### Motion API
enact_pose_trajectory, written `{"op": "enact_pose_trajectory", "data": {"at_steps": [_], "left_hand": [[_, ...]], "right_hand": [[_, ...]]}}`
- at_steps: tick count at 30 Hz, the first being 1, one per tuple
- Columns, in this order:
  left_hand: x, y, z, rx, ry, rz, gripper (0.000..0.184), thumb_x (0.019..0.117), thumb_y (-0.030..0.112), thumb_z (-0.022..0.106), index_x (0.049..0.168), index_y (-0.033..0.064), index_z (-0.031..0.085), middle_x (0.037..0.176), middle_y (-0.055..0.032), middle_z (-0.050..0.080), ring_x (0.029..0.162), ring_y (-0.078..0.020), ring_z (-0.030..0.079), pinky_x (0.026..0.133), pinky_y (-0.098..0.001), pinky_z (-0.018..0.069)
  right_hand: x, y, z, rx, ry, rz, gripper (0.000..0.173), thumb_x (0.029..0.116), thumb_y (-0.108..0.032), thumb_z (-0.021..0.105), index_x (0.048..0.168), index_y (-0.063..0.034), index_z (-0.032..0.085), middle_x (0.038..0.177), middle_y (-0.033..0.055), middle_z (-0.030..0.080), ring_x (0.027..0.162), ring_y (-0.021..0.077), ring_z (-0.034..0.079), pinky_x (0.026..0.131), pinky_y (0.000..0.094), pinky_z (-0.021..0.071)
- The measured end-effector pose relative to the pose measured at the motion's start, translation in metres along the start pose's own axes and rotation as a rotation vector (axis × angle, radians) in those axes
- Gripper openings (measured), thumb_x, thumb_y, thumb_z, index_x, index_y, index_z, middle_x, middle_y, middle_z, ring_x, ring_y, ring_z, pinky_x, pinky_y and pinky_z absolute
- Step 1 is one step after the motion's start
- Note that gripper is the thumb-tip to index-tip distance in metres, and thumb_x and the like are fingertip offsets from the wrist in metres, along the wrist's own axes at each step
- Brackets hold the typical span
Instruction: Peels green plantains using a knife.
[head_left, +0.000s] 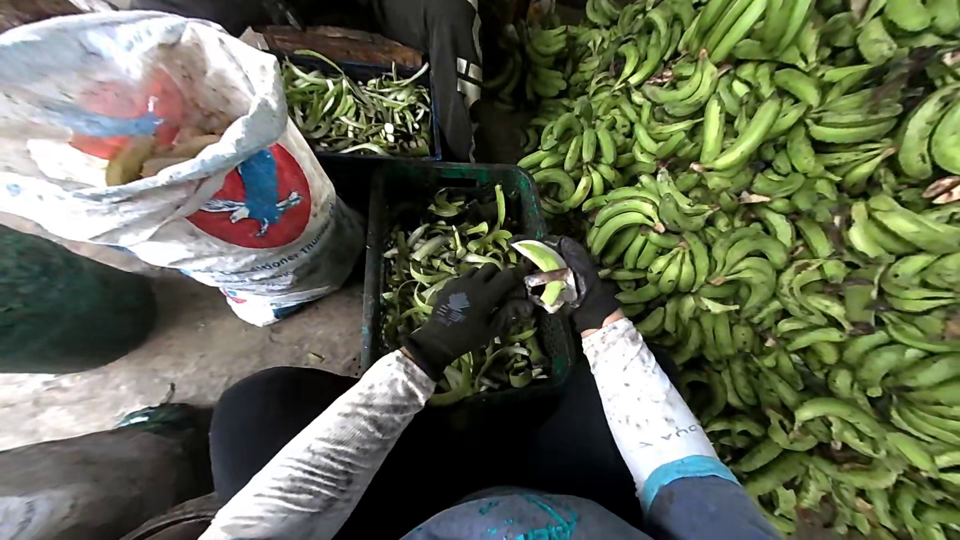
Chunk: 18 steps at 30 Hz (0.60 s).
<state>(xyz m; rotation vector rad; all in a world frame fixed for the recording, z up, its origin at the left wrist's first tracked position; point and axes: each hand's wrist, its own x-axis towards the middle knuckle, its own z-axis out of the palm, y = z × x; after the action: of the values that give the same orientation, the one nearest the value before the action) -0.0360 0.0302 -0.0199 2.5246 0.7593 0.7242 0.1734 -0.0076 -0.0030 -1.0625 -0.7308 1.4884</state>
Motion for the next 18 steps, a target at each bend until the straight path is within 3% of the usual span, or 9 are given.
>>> {"op": "enact_pose_trajectory", "data": {"at_steps": [2,5,7,8,9,11,13,16,18], "left_hand": [[0.002,-0.003,0.004,-0.054,0.014,-0.132,0.041,0.0984,0.035,0.066,0.132,0.0122,0.064,0.106,-0.0149,0.066,0.091,-0.0333,0.067,0.076,-0.054,0.0569],[0.003,-0.015,-0.007,-0.158,0.079,-0.38,0.033,0.1041,0.033,0.058,0.129,0.0106,0.062,0.107,-0.015,0.068,0.092,-0.0318,0.068,0.079,-0.0551,0.0572],[0.005,-0.023,-0.029,-0.291,0.083,-0.613,0.039,0.1077,0.041,0.049,0.127,0.0084,0.06,0.101,-0.0158,0.067,0.087,-0.0302,0.066,0.079,-0.055,0.0542],[0.005,-0.027,-0.039,-0.323,0.102,-0.687,0.044,0.1073,0.046,0.048,0.128,0.0088,0.059,0.101,-0.0158,0.067,0.088,-0.0301,0.066,0.08,-0.0558,0.0531],[0.003,-0.031,-0.047,-0.338,0.13,-0.72,0.047,0.1065,0.05,0.046,0.126,0.0097,0.06,0.098,-0.0143,0.066,0.086,-0.0286,0.065,0.079,-0.0548,0.0531],[-0.005,-0.035,-0.064,-0.354,0.138,-0.731,0.052,0.1052,0.058,0.042,0.123,0.0127,0.06,0.091,-0.0093,0.063,0.079,-0.0236,0.063,0.073,-0.0495,0.053],[-0.013,-0.035,-0.077,-0.347,0.064,-0.731,0.052,0.1061,0.056,0.041,0.123,0.0112,0.061,0.094,-0.0106,0.064,0.083,-0.0246,0.064,0.077,-0.0507,0.0533],[-0.025,-0.03,-0.081,-0.2,-0.225,-0.753,0.054,0.1053,0.053,0.047,0.132,0.0085,0.062,0.104,-0.0184,0.069,0.096,-0.0354,0.068,0.086,-0.0611,0.053],[-0.034,-0.021,-0.073,-0.083,-0.446,-0.768,0.059,0.1008,0.057,0.053,0.136,0.0102,0.06,0.114,-0.0195,0.07,0.108,-0.0395,0.067,0.092,-0.0651,0.0506]], "right_hand": [[0.001,0.002,0.009,0.044,-0.029,-0.005,0.031,0.1066,-0.027,0.04,0.121,-0.0118,0.062,0.091,0.0028,0.069,0.07,0.0094,0.065,0.059,0.0248,0.0572],[-0.003,0.005,0.016,0.061,-0.011,0.013,0.031,0.1069,-0.033,0.042,0.117,-0.0142,0.064,0.092,0.0003,0.069,0.072,0.0076,0.065,0.061,0.0233,0.0568],[-0.016,0.002,0.011,-0.076,0.014,-0.013,0.032,0.107,-0.035,0.045,0.126,-0.0188,0.064,0.102,-0.0003,0.07,0.08,0.0082,0.066,0.067,0.0255,0.0575],[-0.017,0.001,0.007,-0.112,0.034,-0.008,0.035,0.1063,-0.038,0.044,0.129,-0.0202,0.065,0.101,-0.0001,0.07,0.077,0.0086,0.066,0.065,0.0264,0.0566],[-0.015,0.001,0.003,-0.128,0.082,0.013,0.036,0.1048,-0.042,0.044,0.125,-0.0218,0.065,0.088,-0.001,0.067,0.065,0.0074,0.061,0.055,0.025,0.0538],[-0.01,0.002,-0.005,-0.225,0.137,0.016,0.036,0.1047,-0.047,0.042,0.122,-0.0252,0.064,0.085,-0.0027,0.064,0.063,0.0085,0.058,0.055,0.0284,0.0516],[-0.008,0.001,-0.005,-0.471,0.218,-0.038,0.036,0.1072,-0.043,0.038,0.133,-0.0277,0.06,0.106,-0.0044,0.067,0.082,0.0081,0.062,0.069,0.0313,0.0545],[0.007,0.016,0.007,-0.702,0.396,-0.046,0.038,0.1082,-0.032,0.042,0.143,-0.0226,0.053,0.131,0.0057,0.062,0.108,0.0189,0.062,0.088,0.0451,0.0541],[0.033,0.039,0.017,-0.67,0.48,0.005,0.04,0.1081,-0.038,0.04,0.14,-0.0181,0.055,0.128,0.0098,0.062,0.109,0.0215,0.061,0.089,0.0467,0.0531]]}}
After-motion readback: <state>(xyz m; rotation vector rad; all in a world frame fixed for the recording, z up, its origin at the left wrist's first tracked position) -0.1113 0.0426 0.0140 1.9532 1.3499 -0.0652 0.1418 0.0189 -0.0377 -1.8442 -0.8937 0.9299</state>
